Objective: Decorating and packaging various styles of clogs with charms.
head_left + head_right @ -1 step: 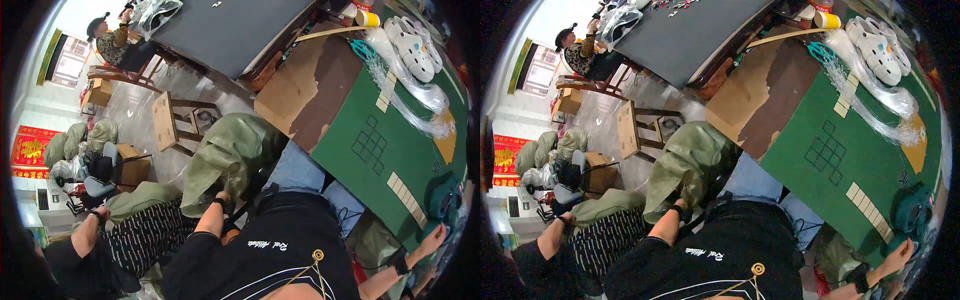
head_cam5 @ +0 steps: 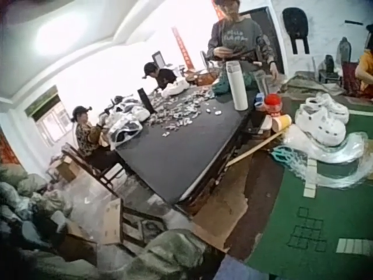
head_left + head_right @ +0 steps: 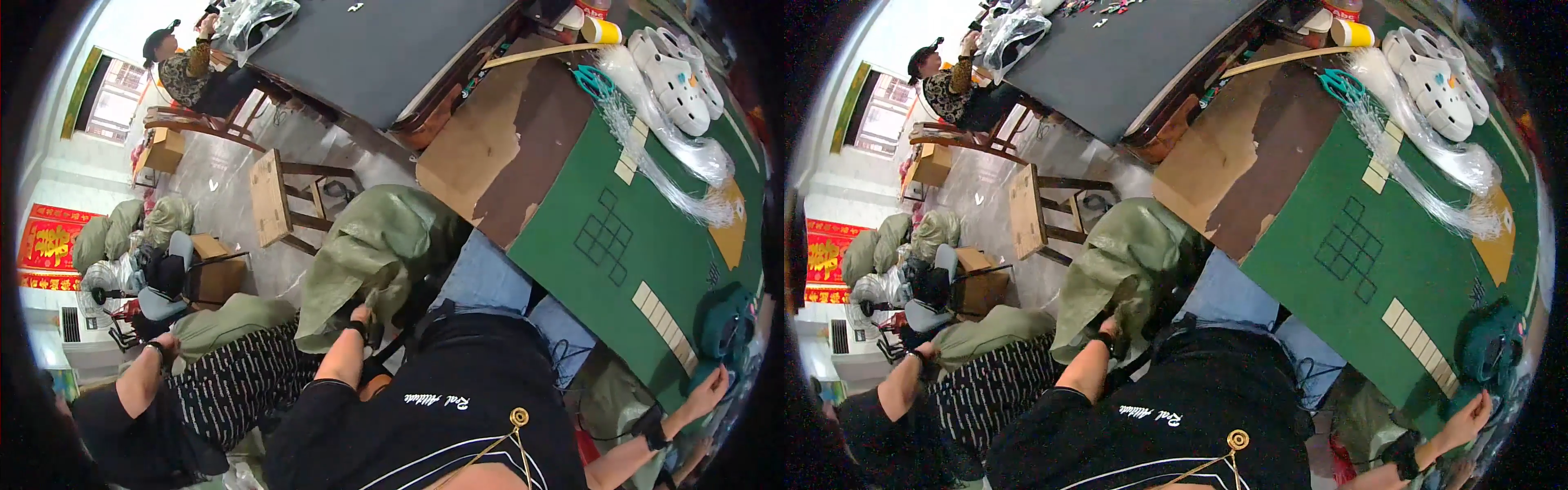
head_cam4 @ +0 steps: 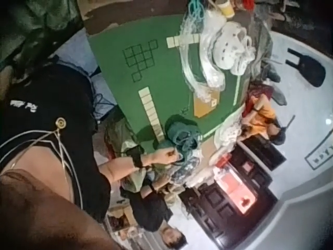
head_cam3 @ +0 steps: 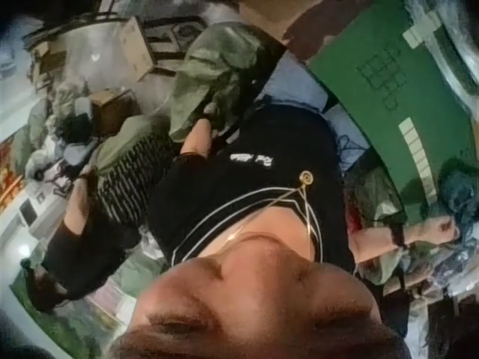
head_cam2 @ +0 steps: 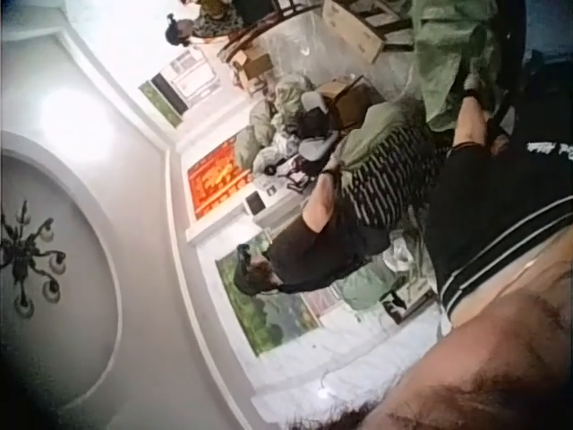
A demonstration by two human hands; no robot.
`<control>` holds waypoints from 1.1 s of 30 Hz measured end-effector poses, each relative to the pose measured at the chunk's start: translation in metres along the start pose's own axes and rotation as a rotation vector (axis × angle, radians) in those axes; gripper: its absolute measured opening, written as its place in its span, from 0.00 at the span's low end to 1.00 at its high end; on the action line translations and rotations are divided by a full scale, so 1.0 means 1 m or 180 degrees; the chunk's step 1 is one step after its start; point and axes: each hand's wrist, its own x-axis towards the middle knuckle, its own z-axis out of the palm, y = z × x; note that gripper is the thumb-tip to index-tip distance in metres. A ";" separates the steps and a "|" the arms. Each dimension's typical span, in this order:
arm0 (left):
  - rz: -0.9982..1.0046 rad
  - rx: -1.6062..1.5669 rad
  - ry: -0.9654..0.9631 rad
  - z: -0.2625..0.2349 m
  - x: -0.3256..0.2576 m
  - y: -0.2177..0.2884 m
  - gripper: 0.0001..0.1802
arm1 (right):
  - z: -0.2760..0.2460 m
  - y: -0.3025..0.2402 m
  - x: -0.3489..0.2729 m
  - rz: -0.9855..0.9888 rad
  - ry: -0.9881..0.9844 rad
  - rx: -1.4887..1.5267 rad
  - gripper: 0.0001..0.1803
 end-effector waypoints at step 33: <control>0.2787 0.1986 0.0896 0.024 0.116 0.120 0.39 | 0.024 -0.047 0.004 0.0114 -0.0253 0.0238 0.13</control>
